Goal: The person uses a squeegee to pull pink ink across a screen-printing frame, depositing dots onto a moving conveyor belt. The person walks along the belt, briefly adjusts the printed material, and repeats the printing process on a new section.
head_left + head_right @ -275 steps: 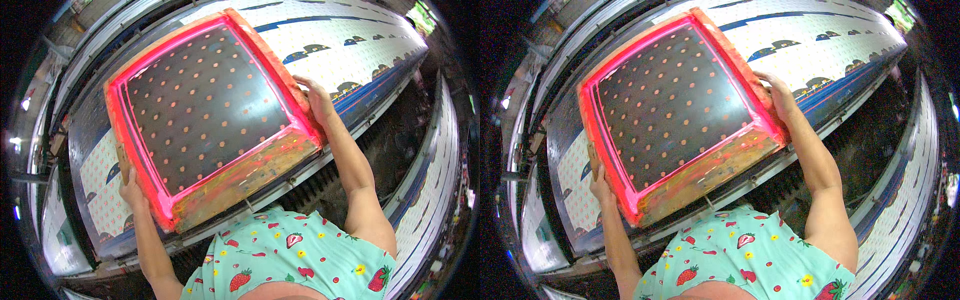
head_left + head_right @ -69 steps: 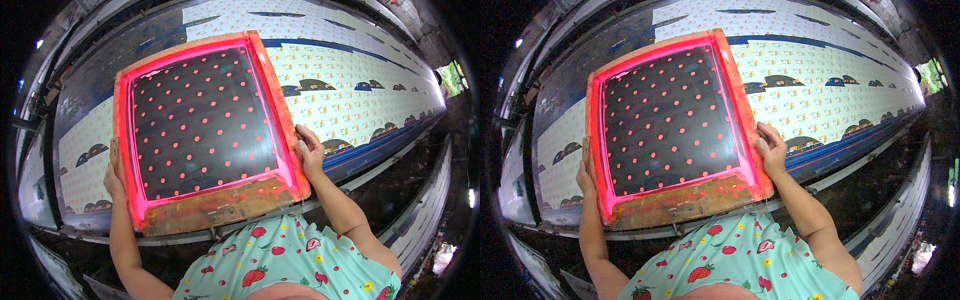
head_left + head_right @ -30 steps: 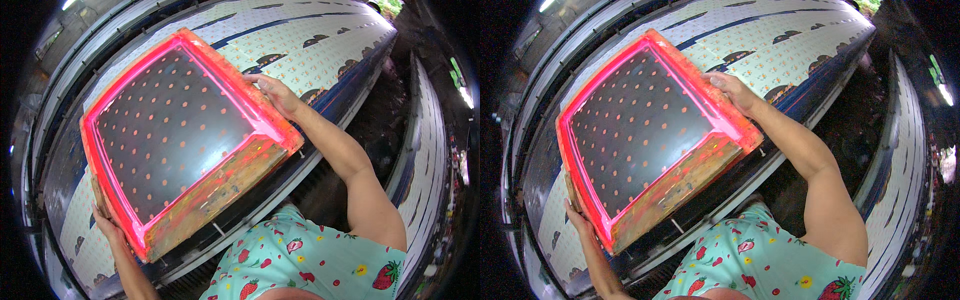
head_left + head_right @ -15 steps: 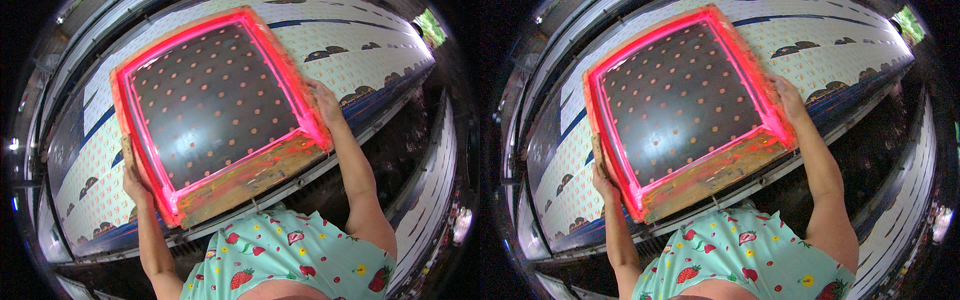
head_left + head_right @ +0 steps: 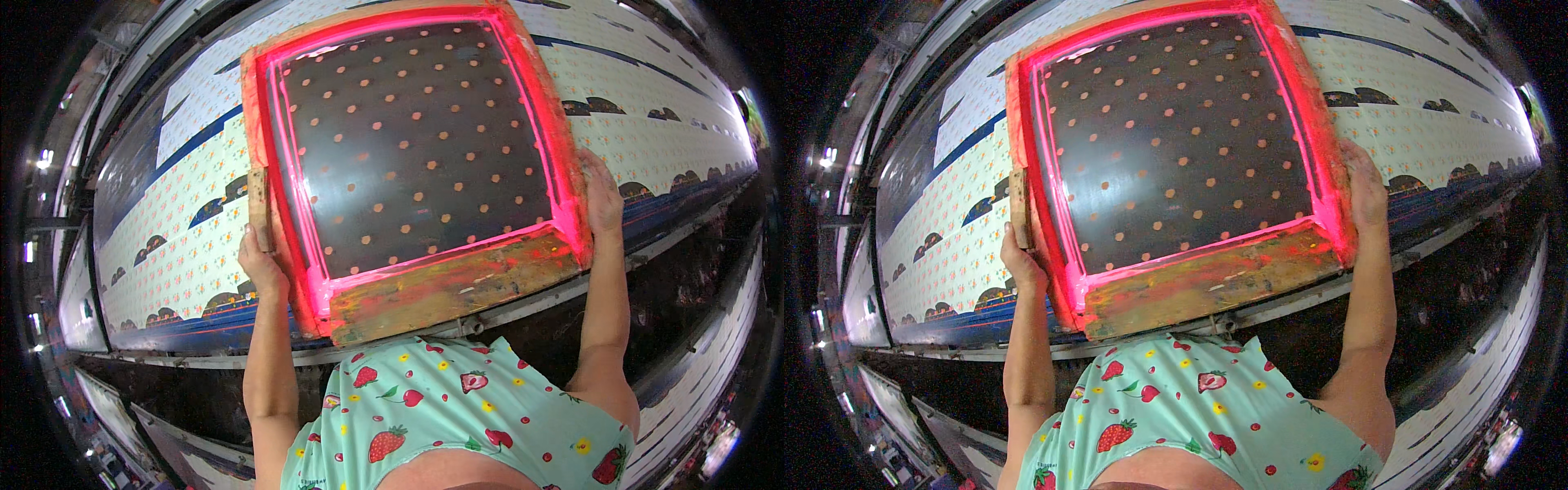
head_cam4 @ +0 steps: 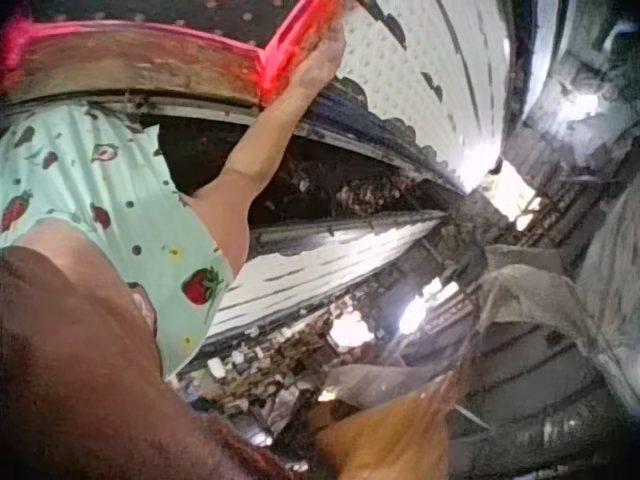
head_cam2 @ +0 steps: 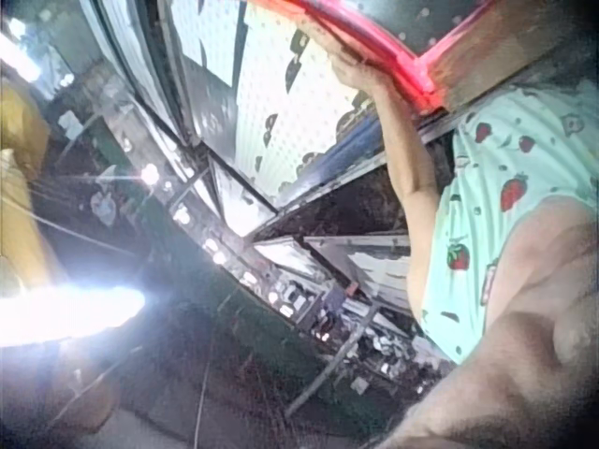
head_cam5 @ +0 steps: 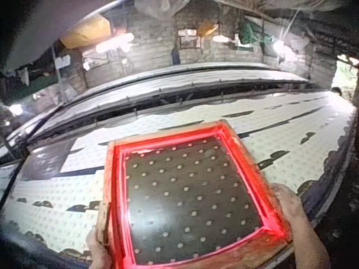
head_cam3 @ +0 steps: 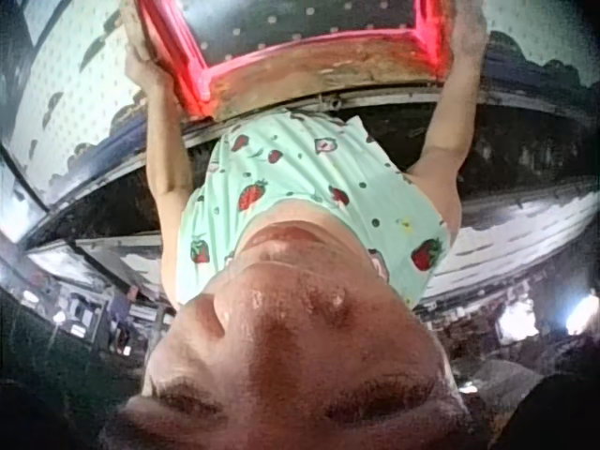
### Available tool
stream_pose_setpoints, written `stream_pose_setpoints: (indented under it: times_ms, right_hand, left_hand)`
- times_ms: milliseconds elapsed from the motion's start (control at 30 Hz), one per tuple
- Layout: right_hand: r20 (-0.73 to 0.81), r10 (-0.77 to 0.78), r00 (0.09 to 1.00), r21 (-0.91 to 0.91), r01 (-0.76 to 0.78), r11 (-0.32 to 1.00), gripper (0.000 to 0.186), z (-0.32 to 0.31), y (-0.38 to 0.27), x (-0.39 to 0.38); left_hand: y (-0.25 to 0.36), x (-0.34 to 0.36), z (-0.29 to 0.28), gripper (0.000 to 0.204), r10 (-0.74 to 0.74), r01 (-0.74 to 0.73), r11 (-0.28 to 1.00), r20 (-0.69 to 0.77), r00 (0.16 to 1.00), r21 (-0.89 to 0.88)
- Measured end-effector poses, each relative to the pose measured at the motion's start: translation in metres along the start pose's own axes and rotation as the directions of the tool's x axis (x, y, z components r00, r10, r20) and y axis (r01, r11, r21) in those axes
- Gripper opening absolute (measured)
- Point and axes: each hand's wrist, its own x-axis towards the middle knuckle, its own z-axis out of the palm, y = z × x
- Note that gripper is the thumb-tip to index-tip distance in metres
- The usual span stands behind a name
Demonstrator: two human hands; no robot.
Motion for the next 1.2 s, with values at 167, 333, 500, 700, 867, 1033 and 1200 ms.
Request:
stream_pose_setpoints:
  times_ms: [167, 333, 500, 700, 867, 1033, 1200]
  right_hand:
    - [0.024, 0.131, 0.991, 0.177, -0.133, 0.975, 0.078, 0.004, -0.014, -0.004]
    - [0.102, -0.106, 0.989, -0.892, 0.138, 0.43, 0.053, 0.043, -0.054, -0.017]
    - [0.646, 0.094, 0.758, -0.59, 0.417, 0.691, 0.048, 0.153, -0.094, -0.088]
    - [0.779, 0.028, 0.627, -0.579, 0.7, 0.419, 0.037, 0.195, -0.094, -0.125]
    - [0.735, 0.05, 0.676, -0.654, 0.688, 0.313, 0.037, 0.235, -0.101, -0.105]
    - [0.673, 0.282, 0.684, -0.73, 0.551, 0.405, 0.04, 0.257, -0.087, -0.052]
    - [0.618, 0.543, 0.568, -0.776, 0.331, 0.536, 0.044, 0.261, -0.07, -0.013]
  left_hand:
    - [0.009, -0.015, 0.006, 0.043, 0.037, -0.037, 0.993, 0.001, 0.999, 0.116]
    - [0.027, -0.024, 0.016, 0.044, 0.014, -0.01, 0.977, -0.017, 1.0, 0.214]
    - [0.017, -0.019, 0.006, 0.05, -0.007, 0.044, 0.902, -0.086, 0.996, 0.43]
    - [0.015, -0.031, 0.008, 0.048, 0.012, 0.054, 0.782, -0.101, 0.995, 0.621]
    - [0.014, -0.041, 0.007, 0.046, 0.05, 0.002, 0.819, -0.076, 0.996, 0.574]
    - [-0.011, -0.027, -0.007, 0.044, 0.204, -0.17, 0.868, -0.023, 0.979, 0.466]
    - [-0.008, -0.031, -0.004, 0.043, 0.189, -0.175, 0.856, 0.02, 0.982, 0.487]
